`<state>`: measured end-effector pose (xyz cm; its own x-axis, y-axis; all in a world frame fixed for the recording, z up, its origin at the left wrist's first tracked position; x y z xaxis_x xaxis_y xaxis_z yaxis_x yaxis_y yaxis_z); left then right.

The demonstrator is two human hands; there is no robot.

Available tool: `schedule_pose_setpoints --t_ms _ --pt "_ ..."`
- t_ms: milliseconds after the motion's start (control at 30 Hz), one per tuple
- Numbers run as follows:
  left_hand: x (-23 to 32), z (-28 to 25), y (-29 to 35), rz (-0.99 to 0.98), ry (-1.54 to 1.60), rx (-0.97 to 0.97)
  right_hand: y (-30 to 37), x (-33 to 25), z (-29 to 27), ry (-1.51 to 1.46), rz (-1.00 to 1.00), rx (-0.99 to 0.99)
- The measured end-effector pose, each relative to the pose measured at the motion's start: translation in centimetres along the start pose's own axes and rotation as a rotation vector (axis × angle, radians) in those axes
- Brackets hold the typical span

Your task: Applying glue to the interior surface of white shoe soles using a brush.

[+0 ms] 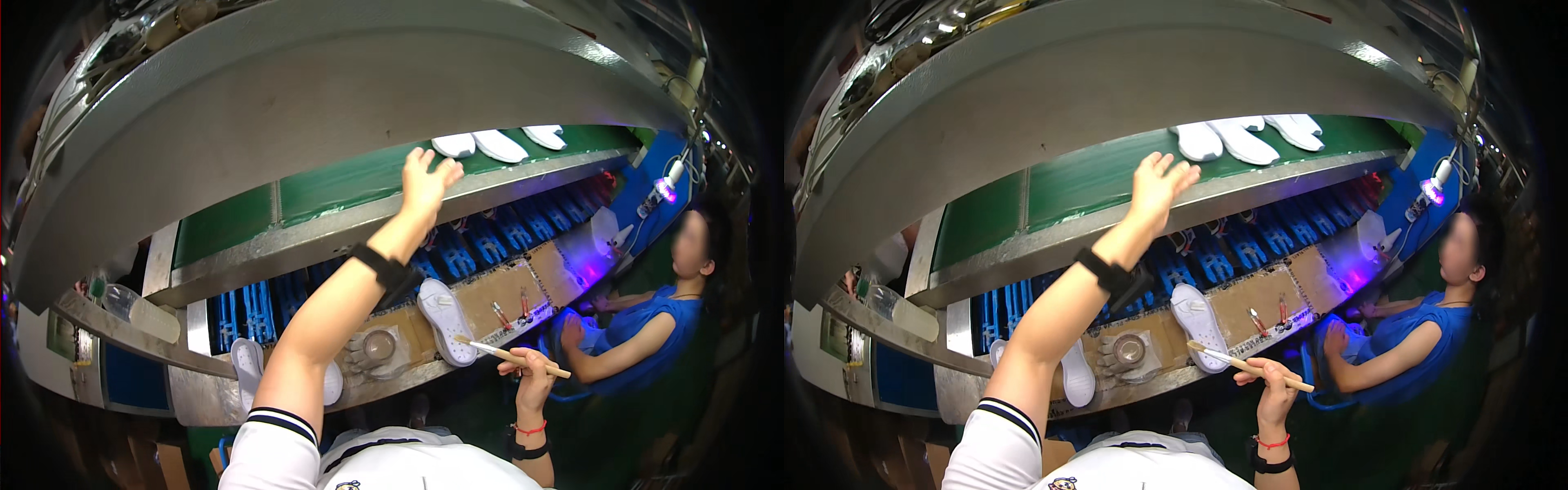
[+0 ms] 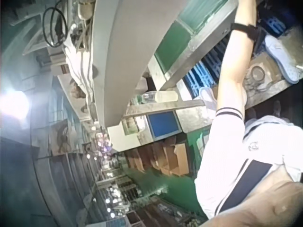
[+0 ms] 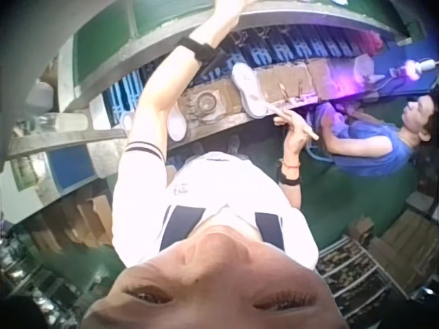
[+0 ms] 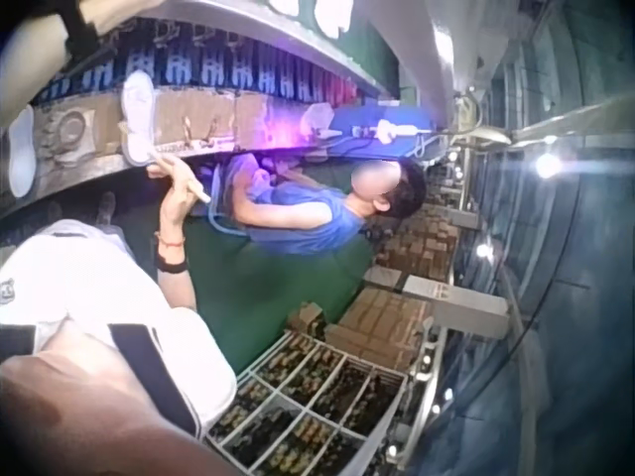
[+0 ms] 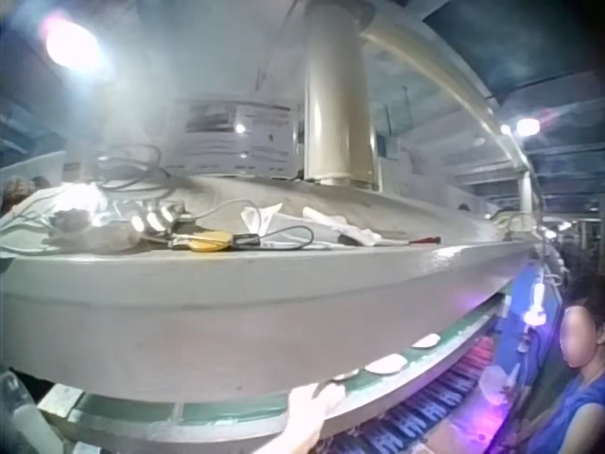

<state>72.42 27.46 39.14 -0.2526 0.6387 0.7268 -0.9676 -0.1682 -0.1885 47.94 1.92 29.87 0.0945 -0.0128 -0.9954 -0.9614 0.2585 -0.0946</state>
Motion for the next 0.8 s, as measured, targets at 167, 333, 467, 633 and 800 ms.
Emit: schedule_pose_setpoints --t_ms 167,333,467,633,800 --pt "-0.3 -7.2 15.0 0.273 -0.464 -0.121 0.4 2.4 5.1 0.069 0.003 -0.247" --pt "3.8 -30.1 31.1 0.273 -1.502 0.563 1.5 6.2 10.2 0.131 0.073 -0.453" --pt "8.0 -44.5 42.8 -0.162 -1.664 1.061 1.9 11.4 13.3 0.201 0.114 -0.526" --pt "8.6 -52.7 47.6 -0.415 -1.527 0.973 1.8 15.3 17.1 0.426 0.04 -0.636" --pt "10.3 -54.2 46.9 -0.413 -1.53 0.786 1.5 17.8 18.4 0.481 0.095 -0.642"
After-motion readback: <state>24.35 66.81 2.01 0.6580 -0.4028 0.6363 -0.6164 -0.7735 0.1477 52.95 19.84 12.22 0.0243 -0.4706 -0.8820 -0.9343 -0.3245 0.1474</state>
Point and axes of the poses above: each hand's wrist, its own y-axis away from the middle knuckle, its own z-axis out of the palm, x = y × z, the point moved 10 cm from there along -y, towards the middle knuckle, and after that the axes turned 9 degrees about y, right-handed, at the moved point
